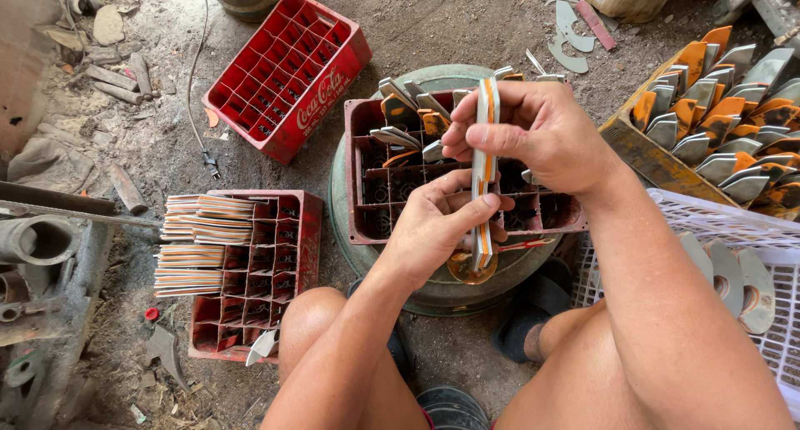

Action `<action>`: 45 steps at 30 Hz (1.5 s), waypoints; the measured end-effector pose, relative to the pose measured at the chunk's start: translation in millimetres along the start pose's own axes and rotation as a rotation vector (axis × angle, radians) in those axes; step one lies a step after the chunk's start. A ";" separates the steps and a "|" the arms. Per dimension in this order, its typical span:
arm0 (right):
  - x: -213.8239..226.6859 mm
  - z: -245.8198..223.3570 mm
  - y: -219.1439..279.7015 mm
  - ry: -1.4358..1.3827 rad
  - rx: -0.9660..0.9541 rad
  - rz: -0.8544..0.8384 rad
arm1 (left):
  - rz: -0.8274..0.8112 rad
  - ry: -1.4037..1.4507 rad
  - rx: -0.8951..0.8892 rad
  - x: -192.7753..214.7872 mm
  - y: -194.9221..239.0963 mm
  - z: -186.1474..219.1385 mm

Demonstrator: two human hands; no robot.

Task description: The person sits on the ground and repeatedly picks up two curved blade halves from a red crate, aligns them, and places the assembled pair into a white basket. The process is repeated for multiple units throughout the clip.

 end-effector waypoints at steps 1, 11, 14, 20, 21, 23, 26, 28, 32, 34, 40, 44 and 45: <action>2.0 -1.7 -0.4 -0.023 0.015 0.021 | -0.025 0.104 0.006 -1.4 -0.4 -2.2; -9.9 12.4 -9.9 -0.313 0.008 0.177 | 0.072 0.405 0.275 -17.4 -13.5 -65.2; -1.8 31.8 -14.0 -0.229 -0.090 0.367 | 0.133 0.327 0.298 -23.4 -15.7 -74.2; -3.2 60.1 -28.4 -0.246 -0.322 0.235 | 0.164 0.238 0.279 -23.7 -13.7 -75.1; -7.4 64.0 -29.7 -0.263 -0.377 0.168 | 0.152 0.236 0.263 -24.9 -12.9 -73.7; -12.9 68.0 -30.5 -0.274 -0.443 0.103 | 0.161 0.195 0.277 -24.5 -10.1 -73.8; -14.2 62.8 -32.5 -0.285 -0.392 0.165 | 0.207 0.155 0.263 -16.9 -10.0 -67.4; -7.7 50.8 -30.9 -0.307 -0.240 0.284 | 0.213 0.238 0.239 -16.0 -15.1 -63.5; -0.4 35.5 -17.8 -0.399 0.016 0.480 | 0.204 0.539 0.183 -24.6 -14.3 -63.4; -0.3 31.9 -20.5 -0.395 0.034 0.498 | 0.197 0.584 0.168 -26.0 -15.6 -59.6; -6.1 29.3 -33.1 -0.281 -0.134 0.372 | 0.177 0.419 0.287 -21.9 -17.8 -63.1; -12.3 30.9 -25.2 -0.289 -0.264 0.194 | 0.180 0.201 0.183 -14.5 -16.5 -72.2; -13.0 29.8 -24.8 -0.265 -0.267 0.170 | 0.178 0.117 0.139 -12.6 -17.7 -72.2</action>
Point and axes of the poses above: each hand's wrist, its own y-axis away from the middle knuckle, its own x-axis out of the back of the hand, z = x × y, the point moved 8 cm from there along -y, towards the middle knuckle
